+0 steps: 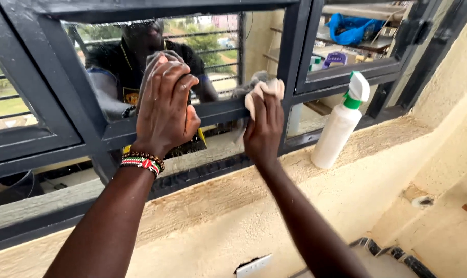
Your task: Cleaning the glass panes of a window using a spray bottle and a cloth.
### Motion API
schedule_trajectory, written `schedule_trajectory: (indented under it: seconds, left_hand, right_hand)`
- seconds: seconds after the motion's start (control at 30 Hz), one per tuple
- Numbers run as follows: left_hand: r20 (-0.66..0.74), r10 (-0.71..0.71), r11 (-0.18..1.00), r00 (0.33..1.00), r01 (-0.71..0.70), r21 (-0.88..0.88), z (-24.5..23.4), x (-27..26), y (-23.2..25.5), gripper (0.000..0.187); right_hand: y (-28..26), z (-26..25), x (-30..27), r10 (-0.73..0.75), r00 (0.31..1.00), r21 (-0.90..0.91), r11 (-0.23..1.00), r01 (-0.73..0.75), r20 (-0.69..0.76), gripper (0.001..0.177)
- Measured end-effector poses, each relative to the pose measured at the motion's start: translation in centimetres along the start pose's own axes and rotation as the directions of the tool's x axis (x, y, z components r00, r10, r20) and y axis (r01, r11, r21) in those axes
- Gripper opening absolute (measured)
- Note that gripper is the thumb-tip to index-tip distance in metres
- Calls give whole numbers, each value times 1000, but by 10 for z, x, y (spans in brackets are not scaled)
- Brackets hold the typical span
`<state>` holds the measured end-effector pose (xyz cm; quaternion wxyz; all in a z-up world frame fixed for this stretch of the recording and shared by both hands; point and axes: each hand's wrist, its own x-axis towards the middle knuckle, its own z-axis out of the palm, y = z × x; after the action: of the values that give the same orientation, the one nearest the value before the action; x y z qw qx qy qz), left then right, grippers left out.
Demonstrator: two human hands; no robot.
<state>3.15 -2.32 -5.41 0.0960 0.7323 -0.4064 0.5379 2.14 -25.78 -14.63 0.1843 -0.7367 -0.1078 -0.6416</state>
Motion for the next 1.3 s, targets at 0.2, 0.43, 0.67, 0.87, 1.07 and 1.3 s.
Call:
schedule_trajectory:
  seconds: [0.2, 0.43, 0.67, 0.87, 1.07, 1.3]
  left_hand:
    - [38, 11, 1000, 999, -10, -27, 0, 2, -2, 59]
    - [6, 5, 998, 1000, -5, -66, 3, -1, -4, 61]
    - [0, -22, 999, 1000, 22, -45, 0, -3, -1, 61]
    - [-170, 21, 974, 985, -58, -219, -1, 1, -11, 61]
    - [-208, -22, 966, 978, -33, -257, -1, -6, -8, 60]
    - [-196, -48, 962, 979, -7, -271, -12, -4, -3, 62]
  right_hand:
    - [15, 34, 53, 12, 996, 78, 997, -5, -85, 55]
    - [23, 18, 45, -3, 1000, 107, 994, 1, 21, 54]
    - [13, 19, 53, -51, 997, -54, 997, 54, 54, 56]
    - [-37, 94, 61, 66, 998, 182, 981, -61, -17, 59]
    - [4, 36, 75, -109, 965, -90, 987, 134, 240, 65]
    - [-27, 91, 83, 115, 984, -24, 993, -119, -138, 76]
